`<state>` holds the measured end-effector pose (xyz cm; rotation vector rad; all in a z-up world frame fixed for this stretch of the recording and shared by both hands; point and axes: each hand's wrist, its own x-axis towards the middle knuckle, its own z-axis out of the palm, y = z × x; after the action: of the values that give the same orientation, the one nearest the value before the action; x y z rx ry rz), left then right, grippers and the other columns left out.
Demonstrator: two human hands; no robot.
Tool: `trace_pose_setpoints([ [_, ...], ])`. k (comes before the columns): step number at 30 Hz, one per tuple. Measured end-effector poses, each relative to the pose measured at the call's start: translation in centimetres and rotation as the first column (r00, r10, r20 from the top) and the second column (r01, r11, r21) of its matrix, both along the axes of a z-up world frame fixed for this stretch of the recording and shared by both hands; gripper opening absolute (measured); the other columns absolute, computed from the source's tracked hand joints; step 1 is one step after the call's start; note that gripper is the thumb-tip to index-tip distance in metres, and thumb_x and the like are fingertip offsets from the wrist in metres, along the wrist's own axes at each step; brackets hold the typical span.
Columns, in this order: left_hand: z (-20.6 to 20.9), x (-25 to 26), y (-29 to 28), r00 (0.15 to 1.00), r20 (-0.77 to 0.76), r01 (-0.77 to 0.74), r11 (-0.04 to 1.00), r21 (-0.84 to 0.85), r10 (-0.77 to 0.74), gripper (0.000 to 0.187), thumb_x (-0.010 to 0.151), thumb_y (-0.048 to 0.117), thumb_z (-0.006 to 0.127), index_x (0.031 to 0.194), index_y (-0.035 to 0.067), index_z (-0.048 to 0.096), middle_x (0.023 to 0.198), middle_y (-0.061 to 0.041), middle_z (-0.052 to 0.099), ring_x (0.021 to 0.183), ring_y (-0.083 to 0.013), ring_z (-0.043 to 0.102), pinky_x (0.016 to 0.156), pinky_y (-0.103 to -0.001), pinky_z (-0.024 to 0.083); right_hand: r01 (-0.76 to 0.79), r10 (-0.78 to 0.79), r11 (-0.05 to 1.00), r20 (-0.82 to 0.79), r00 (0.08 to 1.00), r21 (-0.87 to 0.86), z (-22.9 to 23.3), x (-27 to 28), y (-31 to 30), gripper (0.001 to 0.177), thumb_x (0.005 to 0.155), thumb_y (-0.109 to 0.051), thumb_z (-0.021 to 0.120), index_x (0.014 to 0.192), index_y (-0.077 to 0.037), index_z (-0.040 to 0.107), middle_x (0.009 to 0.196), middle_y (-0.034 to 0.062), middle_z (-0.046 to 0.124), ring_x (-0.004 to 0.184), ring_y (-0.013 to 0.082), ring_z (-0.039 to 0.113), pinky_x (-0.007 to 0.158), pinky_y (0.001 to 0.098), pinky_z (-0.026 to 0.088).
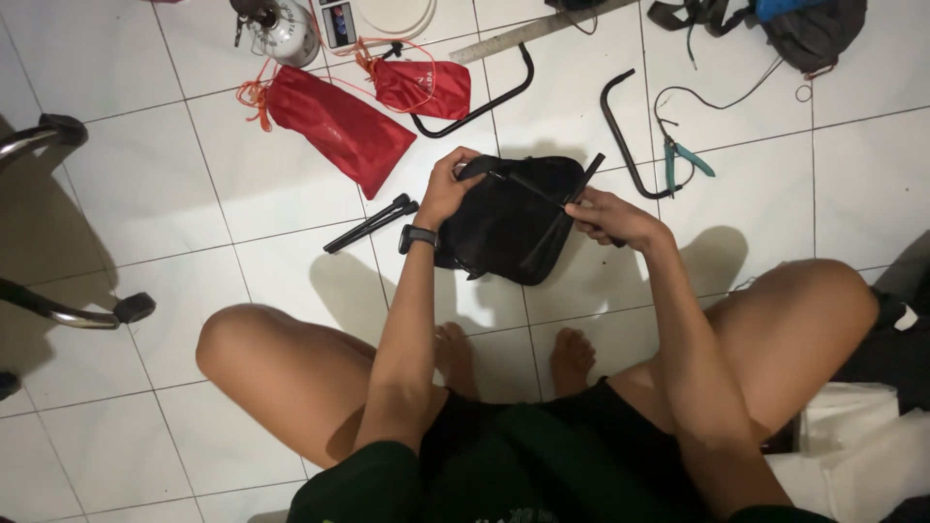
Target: The person assembles a small black camping stool by inserting metal legs into the bag's base and securing them with plastic caps. They handle the bag, legs, and caps, then place the assembled stool on the floor.
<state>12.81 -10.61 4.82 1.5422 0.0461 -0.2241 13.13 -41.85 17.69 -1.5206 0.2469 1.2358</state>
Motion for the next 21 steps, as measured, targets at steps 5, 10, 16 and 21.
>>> trace_pose_setpoints([
  [5,-0.4,-0.5,0.4,1.000,-0.010,-0.023,1.000,-0.001,0.023,0.019,0.091,-0.003,0.076,0.107,0.001,0.065,0.090,0.001,0.067,0.080,-0.0050,0.062,0.072,-0.021,0.051,-0.097,0.097,0.995,-0.001,0.995,-0.039,1.7,0.3,0.7,0.040,0.097,-0.037,0.061,0.130,-0.015,0.055,0.066,-0.0054,0.040,0.053,0.0063,0.032,0.047,0.0250,0.028],
  [10,0.4,-1.0,0.0,0.999,-0.038,-0.019,1.000,-0.001,0.019,0.019,0.091,-0.003,0.075,0.104,0.001,0.063,0.085,0.001,0.068,0.077,-0.0039,0.062,0.069,-0.021,0.050,-0.112,0.113,0.991,0.007,0.994,-0.069,2.4,0.3,1.5,0.039,0.097,-0.037,0.061,0.128,-0.013,0.056,0.065,-0.0051,0.040,0.053,0.0065,0.032,0.046,0.0256,0.027],
  [16,1.9,-1.5,-0.5,0.998,-0.057,-0.009,1.000,0.028,0.011,0.021,0.090,-0.004,0.073,0.110,0.001,0.067,0.090,-0.003,0.071,0.082,-0.0075,0.065,0.074,-0.023,0.052,-0.089,0.088,0.996,-0.051,0.995,-0.026,-1.0,-0.4,1.5,0.031,0.100,-0.040,0.061,0.090,-0.013,0.048,0.062,-0.0041,0.042,0.050,0.0066,0.032,0.044,0.0263,0.027],
  [21,2.2,-1.2,0.1,1.000,-0.018,0.016,0.988,0.151,-0.013,0.035,0.085,-0.005,0.067,0.119,0.002,0.068,0.106,-0.008,0.074,0.098,-0.0154,0.070,0.088,-0.028,0.055,-0.017,0.040,0.990,-0.159,0.986,0.143,-3.8,-2.3,2.0,0.049,0.102,-0.043,0.057,0.066,-0.014,0.042,0.057,-0.0041,0.038,0.046,0.0070,0.031,0.042,0.0260,0.027],
])
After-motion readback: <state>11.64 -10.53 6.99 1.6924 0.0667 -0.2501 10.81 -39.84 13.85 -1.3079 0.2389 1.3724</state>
